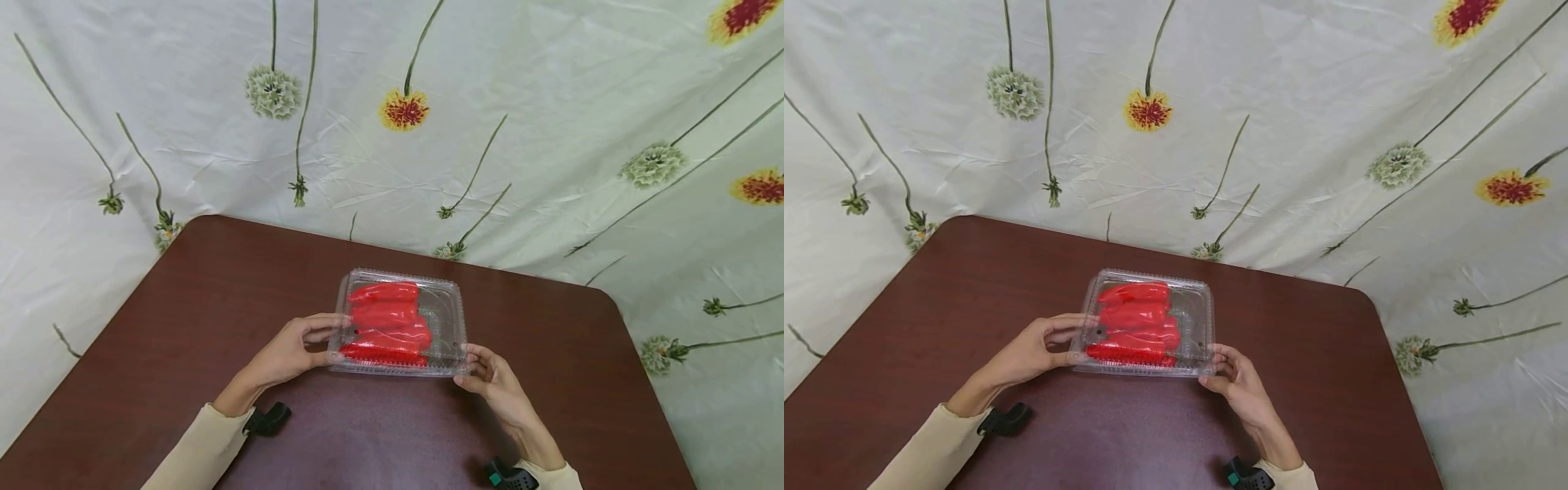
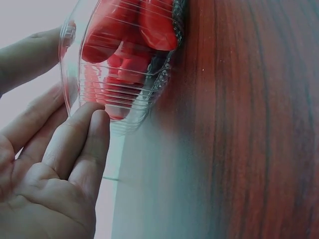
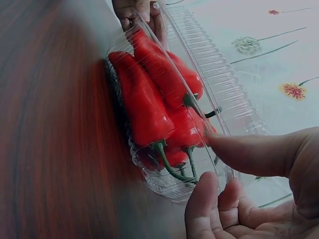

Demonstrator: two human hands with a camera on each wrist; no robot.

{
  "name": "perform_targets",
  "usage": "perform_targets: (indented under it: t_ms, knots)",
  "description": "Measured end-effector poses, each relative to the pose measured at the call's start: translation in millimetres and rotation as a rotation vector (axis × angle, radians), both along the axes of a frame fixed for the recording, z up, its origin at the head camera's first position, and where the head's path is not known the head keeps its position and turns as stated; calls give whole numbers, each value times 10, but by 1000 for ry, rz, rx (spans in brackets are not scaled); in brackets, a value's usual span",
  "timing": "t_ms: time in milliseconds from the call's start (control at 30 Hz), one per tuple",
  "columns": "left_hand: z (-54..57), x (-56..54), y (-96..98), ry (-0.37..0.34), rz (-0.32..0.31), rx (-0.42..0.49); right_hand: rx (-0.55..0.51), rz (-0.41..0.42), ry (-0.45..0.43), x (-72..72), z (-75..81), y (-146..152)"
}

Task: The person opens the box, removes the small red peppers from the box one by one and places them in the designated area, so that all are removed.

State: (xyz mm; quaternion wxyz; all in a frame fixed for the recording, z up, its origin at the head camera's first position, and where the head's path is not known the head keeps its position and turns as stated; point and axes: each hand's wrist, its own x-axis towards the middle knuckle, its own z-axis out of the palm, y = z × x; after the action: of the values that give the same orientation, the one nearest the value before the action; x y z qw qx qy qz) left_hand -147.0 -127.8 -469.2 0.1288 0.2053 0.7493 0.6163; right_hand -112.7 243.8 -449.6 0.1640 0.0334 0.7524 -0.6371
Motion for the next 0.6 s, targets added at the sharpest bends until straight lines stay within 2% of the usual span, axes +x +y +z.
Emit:
perform_targets:
  t_ms: [200, 433, 600]
  knots:
    - [-3, 1, -2, -3, 2, 0, 11, -58, 1, 41, 5, -12]
    - [11, 4, -7, 22, 2, -2, 124, -113, 125, 66, -10, -105]
    - [4, 6, 6, 29, 2, -8, 148, -143, 147, 83, -11, -127]
